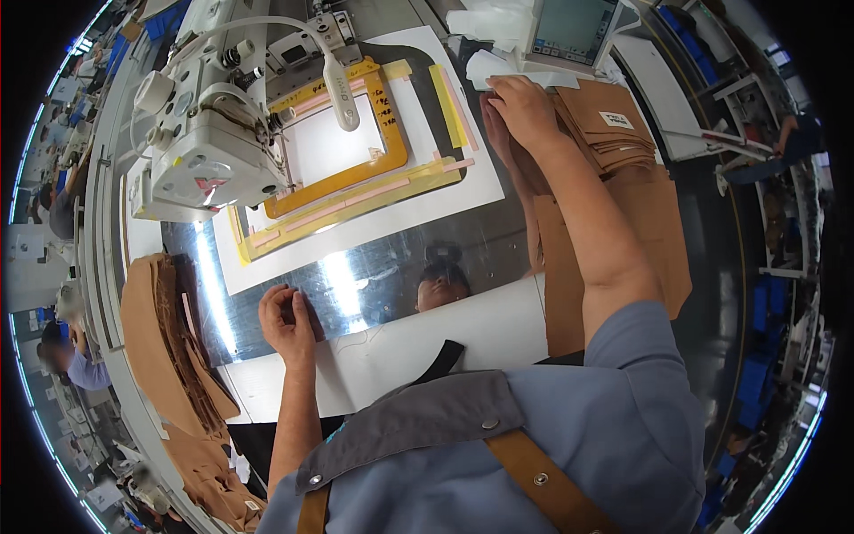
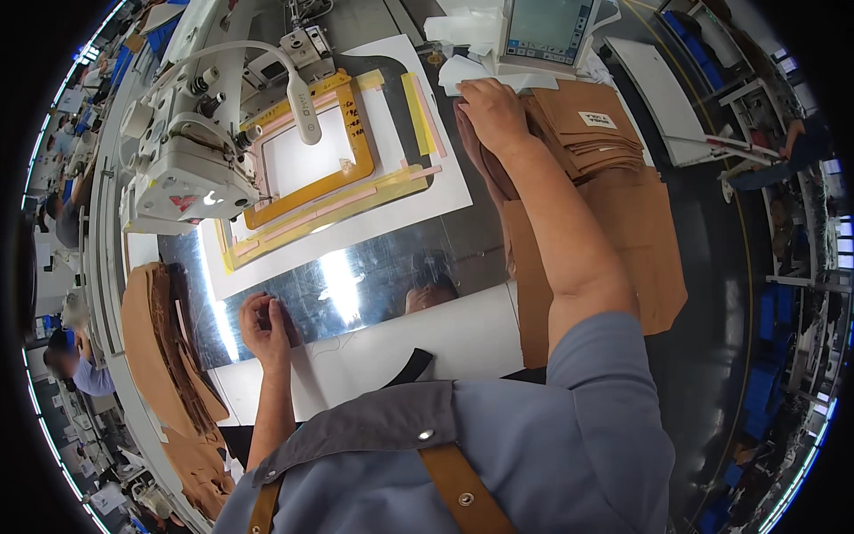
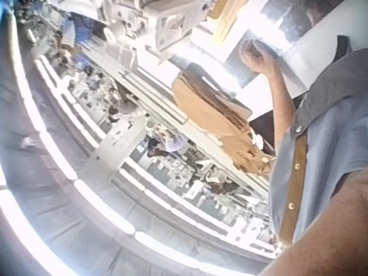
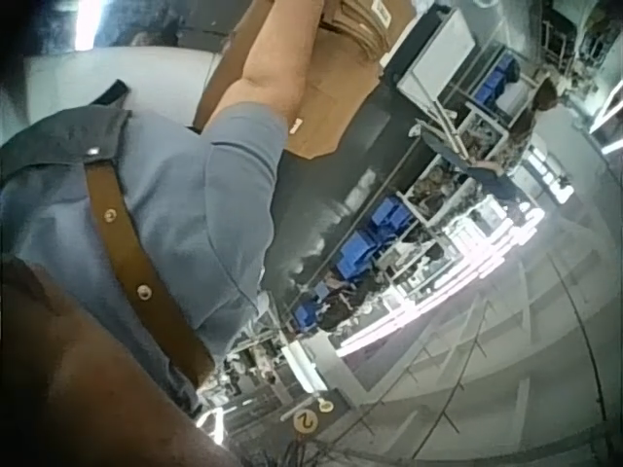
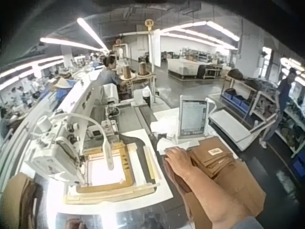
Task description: The recorder uses an industrial sewing machine to attach pockets to leather fabric panels.
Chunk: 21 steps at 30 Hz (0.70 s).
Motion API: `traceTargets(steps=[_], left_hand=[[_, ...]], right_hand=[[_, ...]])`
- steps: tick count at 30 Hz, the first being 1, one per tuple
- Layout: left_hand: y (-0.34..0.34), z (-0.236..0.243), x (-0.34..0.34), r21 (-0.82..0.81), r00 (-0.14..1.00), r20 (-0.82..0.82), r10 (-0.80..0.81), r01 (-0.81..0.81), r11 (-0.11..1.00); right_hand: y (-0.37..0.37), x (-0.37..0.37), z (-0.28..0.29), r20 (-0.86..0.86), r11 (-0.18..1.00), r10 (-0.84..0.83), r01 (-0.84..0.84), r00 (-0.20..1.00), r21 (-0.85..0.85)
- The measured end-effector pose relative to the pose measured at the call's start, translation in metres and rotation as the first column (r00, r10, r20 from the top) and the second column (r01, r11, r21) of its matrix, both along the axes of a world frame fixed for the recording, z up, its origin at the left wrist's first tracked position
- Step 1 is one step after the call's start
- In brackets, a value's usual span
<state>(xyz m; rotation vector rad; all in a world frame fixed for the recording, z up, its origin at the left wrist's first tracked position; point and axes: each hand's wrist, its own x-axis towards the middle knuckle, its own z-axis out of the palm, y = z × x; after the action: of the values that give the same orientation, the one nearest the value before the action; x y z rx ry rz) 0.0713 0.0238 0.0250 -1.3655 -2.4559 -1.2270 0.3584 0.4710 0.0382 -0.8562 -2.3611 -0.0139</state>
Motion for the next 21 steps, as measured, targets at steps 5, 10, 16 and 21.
traceTargets(steps=[5,10,16,21], left_hand=[[0.007,0.002,0.004,-0.099,1.0,0.004,0.016,-0.015,0.995],[0.008,0.002,0.005,-0.118,0.999,0.017,0.034,-0.031,0.993],[0.01,0.006,0.005,-0.087,0.999,-0.029,-0.023,0.02,0.996],[0.01,0.006,0.006,-0.085,0.998,-0.065,-0.027,0.021,0.996]], right_hand=[[0.026,-0.01,-0.014,0.057,0.996,-0.04,0.035,0.998,0.085],[0.031,-0.011,-0.011,0.049,0.995,-0.023,0.018,0.999,0.099],[0.03,-0.012,-0.006,0.166,0.98,-0.005,-0.028,0.986,0.197],[0.03,-0.017,-0.007,0.143,0.982,-0.025,-0.002,0.989,0.189]])
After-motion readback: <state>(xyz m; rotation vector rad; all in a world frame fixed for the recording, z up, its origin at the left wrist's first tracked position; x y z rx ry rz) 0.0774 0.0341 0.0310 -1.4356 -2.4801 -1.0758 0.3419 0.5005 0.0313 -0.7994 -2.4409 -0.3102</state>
